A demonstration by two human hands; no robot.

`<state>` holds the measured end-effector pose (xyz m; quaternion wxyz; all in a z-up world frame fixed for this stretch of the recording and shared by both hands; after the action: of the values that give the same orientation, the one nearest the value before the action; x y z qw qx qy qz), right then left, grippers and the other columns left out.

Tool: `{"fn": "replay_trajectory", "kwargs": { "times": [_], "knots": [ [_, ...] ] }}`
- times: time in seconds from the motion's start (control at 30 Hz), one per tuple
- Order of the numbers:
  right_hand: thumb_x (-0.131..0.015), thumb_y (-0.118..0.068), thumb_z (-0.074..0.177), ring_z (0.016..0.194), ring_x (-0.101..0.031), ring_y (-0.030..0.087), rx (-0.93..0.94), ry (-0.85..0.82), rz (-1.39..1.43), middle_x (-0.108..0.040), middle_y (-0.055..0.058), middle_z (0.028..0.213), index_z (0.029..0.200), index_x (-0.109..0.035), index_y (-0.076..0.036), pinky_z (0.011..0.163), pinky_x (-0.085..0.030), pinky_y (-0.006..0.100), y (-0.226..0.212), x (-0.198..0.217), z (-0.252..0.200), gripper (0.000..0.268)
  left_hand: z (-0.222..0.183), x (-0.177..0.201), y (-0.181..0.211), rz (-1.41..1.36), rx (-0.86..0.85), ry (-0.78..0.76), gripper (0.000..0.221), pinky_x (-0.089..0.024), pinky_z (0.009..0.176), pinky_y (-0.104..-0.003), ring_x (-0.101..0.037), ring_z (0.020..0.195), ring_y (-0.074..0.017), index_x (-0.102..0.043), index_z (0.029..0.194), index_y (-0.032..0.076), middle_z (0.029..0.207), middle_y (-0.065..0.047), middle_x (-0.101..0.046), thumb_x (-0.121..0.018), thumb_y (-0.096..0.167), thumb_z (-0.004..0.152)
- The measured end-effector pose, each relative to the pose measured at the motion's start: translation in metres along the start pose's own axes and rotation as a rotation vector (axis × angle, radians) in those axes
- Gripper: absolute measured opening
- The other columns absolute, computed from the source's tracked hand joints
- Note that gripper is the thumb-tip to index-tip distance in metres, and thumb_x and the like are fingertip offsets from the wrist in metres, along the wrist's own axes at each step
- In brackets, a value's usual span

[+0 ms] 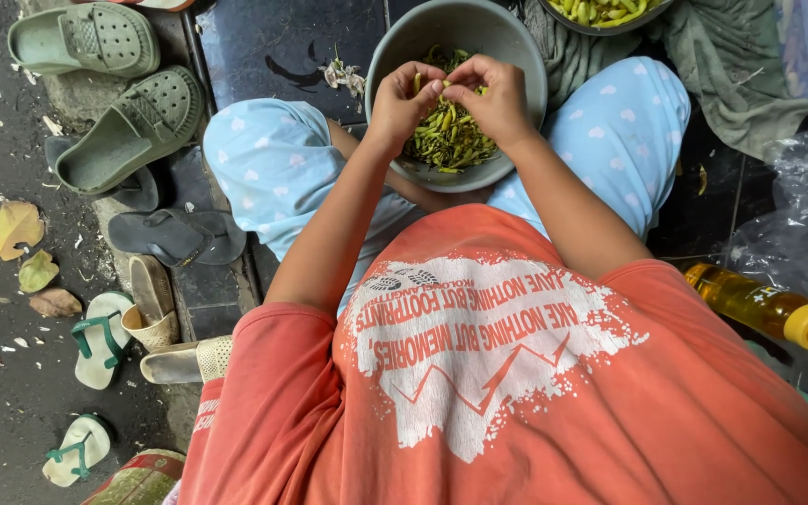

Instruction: Manually removing the stems from green chilies and collecting the cleaned chilies in a bowl.

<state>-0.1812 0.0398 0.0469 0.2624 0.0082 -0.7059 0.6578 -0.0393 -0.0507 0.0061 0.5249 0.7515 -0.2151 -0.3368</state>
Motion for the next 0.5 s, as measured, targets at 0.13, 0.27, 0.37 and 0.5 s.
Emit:
{"fn": "replay_trajectory", "kwargs": {
  "times": [0.13,0.27,0.37,0.5],
  "knots": [
    [-0.084,-0.011,0.096,0.076,-0.06,0.008,0.036,-0.001,0.13,-0.071,0.001,0.084,0.094,-0.076,-0.008,0.07,-0.05,0.024,0.015,0.003,0.006,0.009,0.003,0.005,0.005,0.104,-0.012,-0.045,0.006,-0.04,0.057,-0.025,-0.047,0.063,-0.007,-0.072,0.104,0.008,0.07,0.003,-0.053,-0.067,0.012,0.102],
    [-0.079,-0.022,0.098,0.083,-0.066,0.01,-0.142,-0.248,0.543,-0.068,0.002,0.084,0.096,-0.07,-0.01,0.083,-0.055,0.025,0.027,-0.003,0.005,0.014,0.0,0.01,0.011,0.125,0.068,-0.212,0.007,-0.035,0.057,-0.023,-0.039,0.061,-0.0052,-0.071,0.099,0.009,0.066,0.004,-0.051,-0.066,0.011,0.104],
    [-0.055,0.004,0.091,0.083,-0.064,0.012,-0.171,-0.203,0.308,-0.067,0.001,0.081,0.079,-0.066,-0.01,0.086,-0.053,0.03,0.033,-0.005,0.014,0.022,-0.004,0.016,0.015,0.117,0.049,-0.141,0.02,-0.04,0.059,-0.021,-0.049,0.063,-0.0048,-0.071,0.118,0.013,0.073,0.007,-0.048,-0.057,0.024,0.108],
    [-0.07,-0.04,0.101,0.112,-0.058,0.039,-0.177,-0.28,-0.732,-0.078,0.007,0.102,0.103,-0.08,-0.02,0.097,-0.036,0.051,0.034,-0.023,0.025,0.023,-0.017,0.018,0.025,0.009,0.067,-0.052,0.03,-0.035,0.062,-0.023,-0.041,0.065,-0.0085,-0.069,0.115,0.012,0.072,0.008,-0.037,-0.051,0.035,0.108]
  ]
}}
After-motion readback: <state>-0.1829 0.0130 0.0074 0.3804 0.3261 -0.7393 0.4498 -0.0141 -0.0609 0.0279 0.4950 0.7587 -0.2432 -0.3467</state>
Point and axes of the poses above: each hand's wrist, its own z-axis towards the middle knuckle, its own x-axis out of the back of the hand, y = z × x, the point moved 4 cm from there along z, towards the middle knuckle
